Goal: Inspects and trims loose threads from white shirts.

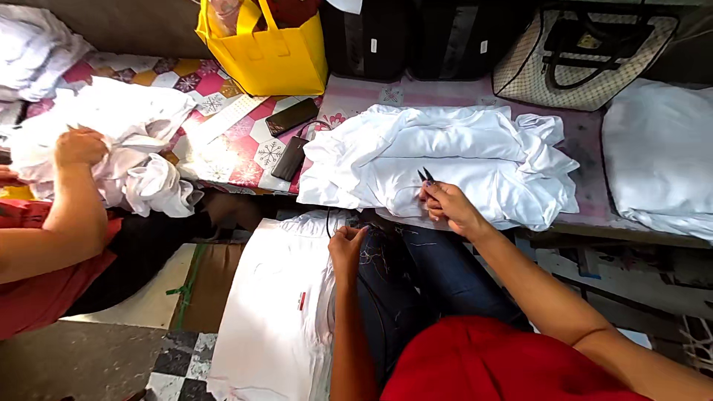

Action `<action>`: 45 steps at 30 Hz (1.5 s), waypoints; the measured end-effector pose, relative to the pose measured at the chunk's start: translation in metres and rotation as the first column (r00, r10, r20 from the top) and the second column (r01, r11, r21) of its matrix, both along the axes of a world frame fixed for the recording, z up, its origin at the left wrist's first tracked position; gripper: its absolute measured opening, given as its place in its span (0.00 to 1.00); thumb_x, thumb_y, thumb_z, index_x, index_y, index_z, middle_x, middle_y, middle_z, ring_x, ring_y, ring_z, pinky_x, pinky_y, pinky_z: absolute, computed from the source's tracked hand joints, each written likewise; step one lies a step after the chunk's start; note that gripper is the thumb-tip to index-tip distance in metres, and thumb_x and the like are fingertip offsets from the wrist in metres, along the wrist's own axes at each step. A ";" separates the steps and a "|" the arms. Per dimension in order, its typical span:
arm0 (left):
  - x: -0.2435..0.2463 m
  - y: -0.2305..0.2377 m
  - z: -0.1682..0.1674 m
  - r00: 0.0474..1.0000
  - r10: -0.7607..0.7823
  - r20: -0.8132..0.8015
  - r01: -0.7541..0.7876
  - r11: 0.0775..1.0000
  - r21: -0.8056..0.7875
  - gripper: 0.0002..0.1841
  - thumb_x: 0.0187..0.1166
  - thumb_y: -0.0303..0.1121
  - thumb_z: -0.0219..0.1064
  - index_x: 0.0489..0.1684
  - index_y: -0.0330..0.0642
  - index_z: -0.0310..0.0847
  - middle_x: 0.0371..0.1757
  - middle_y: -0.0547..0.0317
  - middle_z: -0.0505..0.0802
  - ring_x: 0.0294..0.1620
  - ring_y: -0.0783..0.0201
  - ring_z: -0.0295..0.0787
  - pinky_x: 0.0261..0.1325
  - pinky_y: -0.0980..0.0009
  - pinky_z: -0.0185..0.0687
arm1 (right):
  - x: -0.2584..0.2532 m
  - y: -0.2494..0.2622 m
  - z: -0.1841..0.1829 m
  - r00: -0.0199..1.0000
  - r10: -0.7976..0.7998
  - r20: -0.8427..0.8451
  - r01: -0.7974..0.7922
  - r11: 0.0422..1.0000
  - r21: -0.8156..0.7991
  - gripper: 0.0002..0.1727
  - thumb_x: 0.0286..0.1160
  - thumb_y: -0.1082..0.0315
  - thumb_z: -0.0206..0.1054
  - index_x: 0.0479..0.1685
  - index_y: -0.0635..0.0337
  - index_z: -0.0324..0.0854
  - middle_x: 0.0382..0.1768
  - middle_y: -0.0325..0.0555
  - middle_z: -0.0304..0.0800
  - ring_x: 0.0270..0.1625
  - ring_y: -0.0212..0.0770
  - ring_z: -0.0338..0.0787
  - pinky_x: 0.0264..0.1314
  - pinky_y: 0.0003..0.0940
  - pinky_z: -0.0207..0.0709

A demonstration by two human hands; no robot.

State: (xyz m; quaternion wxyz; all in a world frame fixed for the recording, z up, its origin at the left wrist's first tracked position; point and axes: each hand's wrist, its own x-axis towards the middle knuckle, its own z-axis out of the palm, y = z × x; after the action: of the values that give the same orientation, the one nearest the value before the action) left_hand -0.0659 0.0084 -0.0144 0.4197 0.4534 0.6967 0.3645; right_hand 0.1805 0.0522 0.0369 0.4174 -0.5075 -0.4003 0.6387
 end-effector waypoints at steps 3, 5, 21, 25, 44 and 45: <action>0.034 0.009 0.003 0.969 -0.035 0.243 0.017 0.997 0.078 0.20 0.78 0.33 0.73 0.58 0.24 0.79 0.44 0.46 0.92 0.40 0.63 0.92 0.49 0.64 0.90 | 0.008 -0.002 0.003 0.997 0.020 0.070 -0.027 0.995 0.099 0.14 0.94 0.62 0.48 0.49 0.59 0.77 0.20 0.30 0.74 0.18 0.23 0.71 0.24 0.19 0.70; 0.057 0.014 0.002 0.957 -0.014 0.289 -0.042 0.982 0.184 0.13 0.78 0.26 0.71 0.52 0.25 0.81 0.36 0.50 0.94 0.34 0.67 0.93 0.44 0.69 0.92 | 0.009 -0.002 0.005 0.982 0.050 0.184 -0.079 0.985 0.151 0.14 0.94 0.64 0.50 0.57 0.61 0.79 0.27 0.32 0.79 0.20 0.23 0.71 0.24 0.19 0.68; 0.058 0.017 0.016 0.987 -0.063 0.150 0.048 0.994 0.100 0.08 0.81 0.25 0.67 0.45 0.27 0.88 0.33 0.51 0.94 0.29 0.70 0.92 0.42 0.71 0.90 | -0.023 -0.014 0.017 0.749 0.372 0.548 -0.375 0.920 -0.112 0.26 0.97 0.57 0.43 0.51 0.63 0.86 0.28 0.38 0.77 0.31 0.32 0.74 0.42 0.32 0.71; 0.049 0.006 0.013 0.950 0.001 0.314 -0.036 0.993 0.109 0.04 0.79 0.21 0.67 0.40 0.27 0.86 0.28 0.56 0.93 0.25 0.72 0.90 0.36 0.75 0.90 | -0.022 -0.019 0.015 0.726 0.436 0.532 -0.420 0.894 -0.159 0.26 0.97 0.59 0.43 0.49 0.65 0.86 0.26 0.36 0.75 0.29 0.29 0.72 0.40 0.29 0.70; 0.048 0.003 -0.001 0.977 0.013 0.212 -0.068 0.965 0.254 0.04 0.74 0.24 0.69 0.36 0.31 0.87 0.24 0.62 0.92 0.23 0.77 0.88 0.33 0.77 0.88 | -0.059 -0.005 -0.008 0.689 0.401 0.604 -0.364 0.912 -0.191 0.23 0.96 0.59 0.46 0.45 0.64 0.86 0.34 0.46 0.82 0.38 0.40 0.79 0.50 0.44 0.74; 0.048 0.002 -0.002 0.977 0.013 0.215 -0.068 0.966 0.251 0.04 0.74 0.24 0.69 0.36 0.31 0.87 0.24 0.62 0.92 0.22 0.77 0.88 0.33 0.77 0.88 | -0.058 -0.004 -0.009 0.692 0.396 0.604 -0.363 0.914 -0.182 0.23 0.95 0.60 0.46 0.45 0.64 0.86 0.34 0.46 0.82 0.38 0.40 0.79 0.50 0.43 0.73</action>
State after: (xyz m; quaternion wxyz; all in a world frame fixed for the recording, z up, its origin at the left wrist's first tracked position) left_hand -0.0184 0.0107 -0.0159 0.4215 0.4481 0.6043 0.5063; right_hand 0.1221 0.0477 0.0274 0.1060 -0.6074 -0.5967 0.5136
